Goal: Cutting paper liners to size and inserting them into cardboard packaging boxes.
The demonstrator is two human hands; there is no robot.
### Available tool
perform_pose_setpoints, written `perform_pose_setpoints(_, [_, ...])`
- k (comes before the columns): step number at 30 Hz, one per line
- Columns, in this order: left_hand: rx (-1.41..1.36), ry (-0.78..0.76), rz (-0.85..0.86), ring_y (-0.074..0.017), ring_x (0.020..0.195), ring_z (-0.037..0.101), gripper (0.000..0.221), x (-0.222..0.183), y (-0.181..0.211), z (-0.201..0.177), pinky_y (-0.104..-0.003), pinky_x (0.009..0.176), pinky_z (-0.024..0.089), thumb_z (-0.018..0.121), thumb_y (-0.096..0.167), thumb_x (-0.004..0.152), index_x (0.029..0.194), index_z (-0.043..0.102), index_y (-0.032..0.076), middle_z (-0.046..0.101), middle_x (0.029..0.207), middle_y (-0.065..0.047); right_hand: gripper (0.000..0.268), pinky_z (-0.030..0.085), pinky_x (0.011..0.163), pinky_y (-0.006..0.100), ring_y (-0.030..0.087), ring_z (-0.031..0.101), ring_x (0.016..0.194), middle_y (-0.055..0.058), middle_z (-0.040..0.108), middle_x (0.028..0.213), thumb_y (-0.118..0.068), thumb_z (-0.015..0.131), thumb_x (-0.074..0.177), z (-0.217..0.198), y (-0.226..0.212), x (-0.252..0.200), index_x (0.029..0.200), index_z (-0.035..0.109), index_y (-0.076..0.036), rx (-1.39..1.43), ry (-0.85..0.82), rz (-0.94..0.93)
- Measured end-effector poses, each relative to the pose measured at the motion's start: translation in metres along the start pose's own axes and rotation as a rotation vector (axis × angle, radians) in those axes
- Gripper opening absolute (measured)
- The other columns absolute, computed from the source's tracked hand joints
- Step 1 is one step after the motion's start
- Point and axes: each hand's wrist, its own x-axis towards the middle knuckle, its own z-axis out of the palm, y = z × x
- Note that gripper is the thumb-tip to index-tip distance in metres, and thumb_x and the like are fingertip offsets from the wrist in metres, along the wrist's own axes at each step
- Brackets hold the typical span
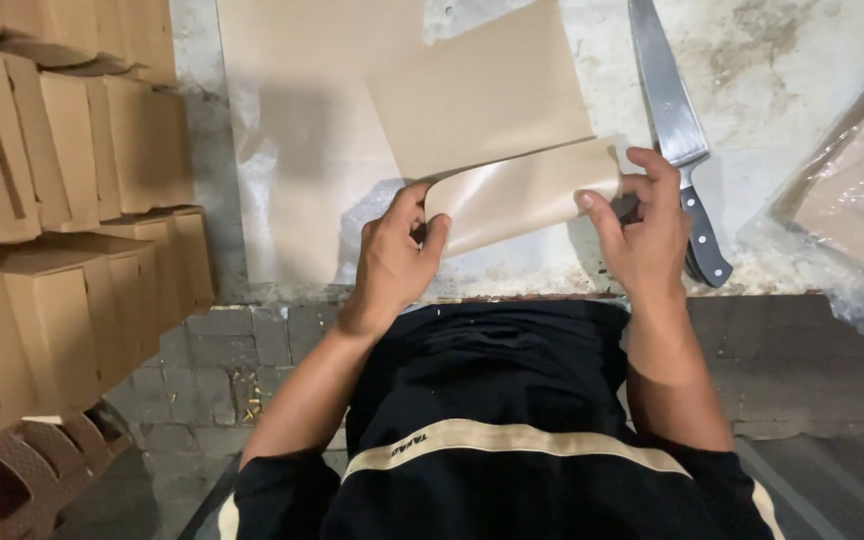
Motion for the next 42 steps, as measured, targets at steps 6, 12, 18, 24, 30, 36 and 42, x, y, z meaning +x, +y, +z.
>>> perform_pose_setpoints(6, [-0.001, 0.131, -0.022, -0.0311, 0.067, 0.072, 0.028, 0.001, -0.007, 0.002, -0.041, 0.056, 0.057, 0.063, 0.01, 0.091, 0.117, 0.057, 0.002, 0.071, 0.08, -0.015, 0.046, 0.053, 0.066, 0.042, 0.032, 0.066, 0.07, 0.009, 0.07, 0.084, -0.026, 0.085, 0.094, 0.004, 0.008, 0.005, 0.125, 0.057, -0.007, -0.074, -0.007, -0.005])
perform_pose_setpoints(12, [0.023, 0.185, -0.052, -0.031, 0.065, 0.071, 0.035, 0.003, -0.02, 0.011, -0.04, 0.053, 0.057, 0.064, 0.012, 0.09, 0.122, 0.053, 0.004, 0.068, 0.08, -0.015, 0.032, 0.054, 0.066, 0.037, 0.026, 0.063, 0.068, 0.009, 0.07, 0.081, -0.024, 0.09, 0.089, 0.011, 0.023, 0.007, 0.109, 0.072, -0.005, -0.106, 0.021, -0.077])
perform_pose_setpoints(18, [0.184, 0.23, 0.041, -0.0347, 0.067, 0.071, 0.039, 0.004, -0.024, 0.014, -0.042, 0.053, 0.058, 0.062, 0.011, 0.094, 0.129, 0.049, 0.002, 0.067, 0.081, -0.019, 0.026, 0.053, 0.064, 0.036, 0.023, 0.06, 0.067, 0.009, 0.066, 0.081, -0.022, 0.088, 0.092, 0.019, 0.033, 0.006, 0.106, 0.075, -0.005, -0.123, 0.053, -0.164])
perform_pose_setpoints(24, [0.51, 0.231, 0.18, -0.0331, 0.068, 0.067, 0.027, 0.003, 0.01, -0.001, -0.044, 0.048, 0.055, 0.061, 0.013, 0.094, 0.121, 0.061, 0.008, 0.06, 0.085, -0.012, 0.027, 0.052, 0.066, 0.035, 0.024, 0.059, 0.066, 0.009, 0.064, 0.076, -0.019, 0.091, 0.09, 0.018, 0.023, 0.008, 0.104, 0.074, -0.003, -0.163, 0.07, -0.204])
perform_pose_setpoints(30, [0.655, 0.284, 0.38, -0.0289, 0.108, 0.057, 0.025, 0.005, 0.004, -0.004, -0.036, 0.071, 0.049, 0.063, 0.01, 0.09, 0.114, 0.071, 0.014, 0.055, 0.125, -0.013, 0.033, 0.051, 0.065, 0.036, 0.024, 0.059, 0.065, 0.009, 0.064, 0.074, -0.026, 0.092, 0.089, 0.017, 0.017, 0.011, 0.103, 0.073, -0.004, -0.189, 0.06, -0.182])
perform_pose_setpoints(36, [0.632, 0.23, 0.391, -0.0278, 0.119, 0.052, 0.039, 0.002, -0.008, -0.001, -0.044, 0.089, 0.036, 0.073, 0.038, 0.088, 0.118, 0.069, 0.013, 0.057, 0.136, -0.012, 0.032, 0.051, 0.069, 0.036, 0.023, 0.059, 0.069, 0.008, 0.065, 0.078, -0.028, 0.089, 0.091, 0.013, 0.017, 0.008, 0.107, 0.073, -0.006, -0.195, 0.023, -0.154])
perform_pose_setpoints(42, [0.615, 0.207, 0.389, -0.0288, 0.122, 0.051, 0.05, 0.002, -0.009, -0.002, -0.048, 0.094, 0.032, 0.077, 0.045, 0.085, 0.12, 0.068, 0.01, 0.056, 0.139, -0.014, 0.039, 0.043, 0.09, 0.048, 0.039, 0.057, 0.106, 0.016, 0.058, 0.113, -0.034, 0.078, 0.093, 0.021, -0.03, 0.013, 0.116, 0.065, -0.005, -0.303, 0.021, -0.367])
